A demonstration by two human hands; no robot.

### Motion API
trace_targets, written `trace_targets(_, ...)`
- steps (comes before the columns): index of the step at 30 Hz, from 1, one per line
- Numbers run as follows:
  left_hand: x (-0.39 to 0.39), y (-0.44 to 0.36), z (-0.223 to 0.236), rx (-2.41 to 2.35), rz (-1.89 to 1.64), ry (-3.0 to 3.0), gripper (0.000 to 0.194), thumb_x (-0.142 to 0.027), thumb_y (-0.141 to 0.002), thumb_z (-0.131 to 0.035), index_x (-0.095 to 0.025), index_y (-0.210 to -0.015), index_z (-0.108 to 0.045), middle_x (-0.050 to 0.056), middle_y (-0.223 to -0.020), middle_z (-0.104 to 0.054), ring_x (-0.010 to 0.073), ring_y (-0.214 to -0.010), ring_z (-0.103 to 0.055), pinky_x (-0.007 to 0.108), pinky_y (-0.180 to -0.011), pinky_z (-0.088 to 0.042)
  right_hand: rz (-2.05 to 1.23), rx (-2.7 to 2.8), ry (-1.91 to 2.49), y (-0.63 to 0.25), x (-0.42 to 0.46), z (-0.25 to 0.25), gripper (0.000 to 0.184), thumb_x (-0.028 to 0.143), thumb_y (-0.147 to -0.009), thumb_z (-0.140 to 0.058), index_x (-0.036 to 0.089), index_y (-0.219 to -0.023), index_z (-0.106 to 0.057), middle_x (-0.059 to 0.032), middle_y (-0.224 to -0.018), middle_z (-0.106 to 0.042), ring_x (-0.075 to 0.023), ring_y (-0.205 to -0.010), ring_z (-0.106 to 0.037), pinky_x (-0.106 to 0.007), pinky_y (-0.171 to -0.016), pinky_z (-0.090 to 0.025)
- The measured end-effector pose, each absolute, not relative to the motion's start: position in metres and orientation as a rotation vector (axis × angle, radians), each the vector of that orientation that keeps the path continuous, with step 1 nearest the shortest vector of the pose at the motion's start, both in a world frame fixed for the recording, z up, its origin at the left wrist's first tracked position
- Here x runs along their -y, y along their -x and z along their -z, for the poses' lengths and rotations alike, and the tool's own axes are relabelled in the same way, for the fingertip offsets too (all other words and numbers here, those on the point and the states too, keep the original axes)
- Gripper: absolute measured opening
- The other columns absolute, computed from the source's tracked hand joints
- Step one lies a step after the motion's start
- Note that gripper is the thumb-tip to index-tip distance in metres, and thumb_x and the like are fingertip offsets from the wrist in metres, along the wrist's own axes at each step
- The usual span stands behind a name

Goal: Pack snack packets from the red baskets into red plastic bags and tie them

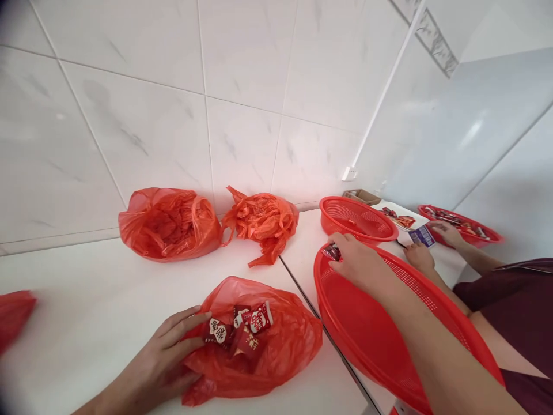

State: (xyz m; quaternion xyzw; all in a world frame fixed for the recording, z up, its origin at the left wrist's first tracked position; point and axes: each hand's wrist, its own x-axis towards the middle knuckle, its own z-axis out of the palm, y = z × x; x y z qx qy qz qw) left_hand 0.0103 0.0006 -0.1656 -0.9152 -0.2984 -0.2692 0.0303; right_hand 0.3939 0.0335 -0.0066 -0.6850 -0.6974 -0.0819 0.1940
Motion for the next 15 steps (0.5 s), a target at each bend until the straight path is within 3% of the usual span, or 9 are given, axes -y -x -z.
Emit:
trace_targets(3, 0.001, -0.011, 0.163, 0.932, 0.881, 2.855, 0.030, -0.026, -0.080, -0.065, -0.026, -0.110, -0.063, 0.007, -0.132, -0.057, 0.0270, -0.126, -0.046, 0.037, -0.100, -0.046, 0.215, 2.080, 1.843, -0.357, -0.005, -0.010, 0.029, 0.026, -0.078, -0.054, 0.027, -0.107, -0.054, -0.0042, -0.109, -0.061, -0.0194, -0.083, -0.060, -0.028, -0.061, -0.042)
trace_targets(7, 0.002, -0.011, 0.164, 0.935, 0.910, 2.861, 0.029, -0.028, -0.081, -0.065, -0.026, -0.110, -0.063, 0.007, -0.133, -0.055, 0.0266, -0.127, -0.045, 0.036, -0.100, -0.046, -0.123, 2.301, 1.624, -0.307, 0.020, 0.000, 0.032, 0.023, -0.080, -0.054, 0.027, -0.113, -0.053, -0.0029, -0.110, -0.059, -0.0175, -0.088, -0.060, -0.028, -0.073, -0.045)
trace_targets(11, 0.001, -0.009, 0.166, 0.940, 0.902, 2.860, 0.032, -0.026, -0.081, -0.065, -0.026, -0.113, -0.061, 0.008, -0.134, -0.054, 0.0278, -0.128, -0.043, 0.039, -0.101, -0.045, -0.332, 2.352, 1.653, -0.297, 0.023, 0.032, 0.054, 0.022, -0.079, -0.059, 0.030, -0.130, -0.044, -0.0041, -0.129, -0.051, -0.0191, -0.104, -0.058, -0.028, -0.082, -0.045)
trace_targets(13, 0.000, -0.008, 0.165, 0.943, 0.901, 2.857, 0.031, -0.027, -0.080, -0.066, -0.026, -0.112, -0.062, 0.008, -0.133, -0.055, 0.0283, -0.127, -0.044, 0.039, -0.100, -0.046, -0.280, 2.259, 1.765, -0.302, 0.026, 0.051, 0.048, 0.024, -0.083, -0.054, 0.028, -0.130, -0.045, -0.0053, -0.126, -0.054, -0.0196, -0.104, -0.058, -0.029, -0.082, -0.046)
trace_targets(15, 0.000, -0.007, 0.164, 0.943, 0.906, 2.853, 0.030, -0.028, -0.080, -0.066, -0.025, -0.110, -0.063, 0.008, -0.131, -0.056, 0.0284, -0.126, -0.045, 0.039, -0.099, -0.047, -0.180, 2.223, 1.882, -0.306, 0.032, 0.070, 0.030, 0.023, -0.089, -0.045, 0.024, -0.118, -0.055, -0.0058, -0.111, -0.062, -0.0197, -0.093, -0.062, -0.029, -0.076, -0.046)
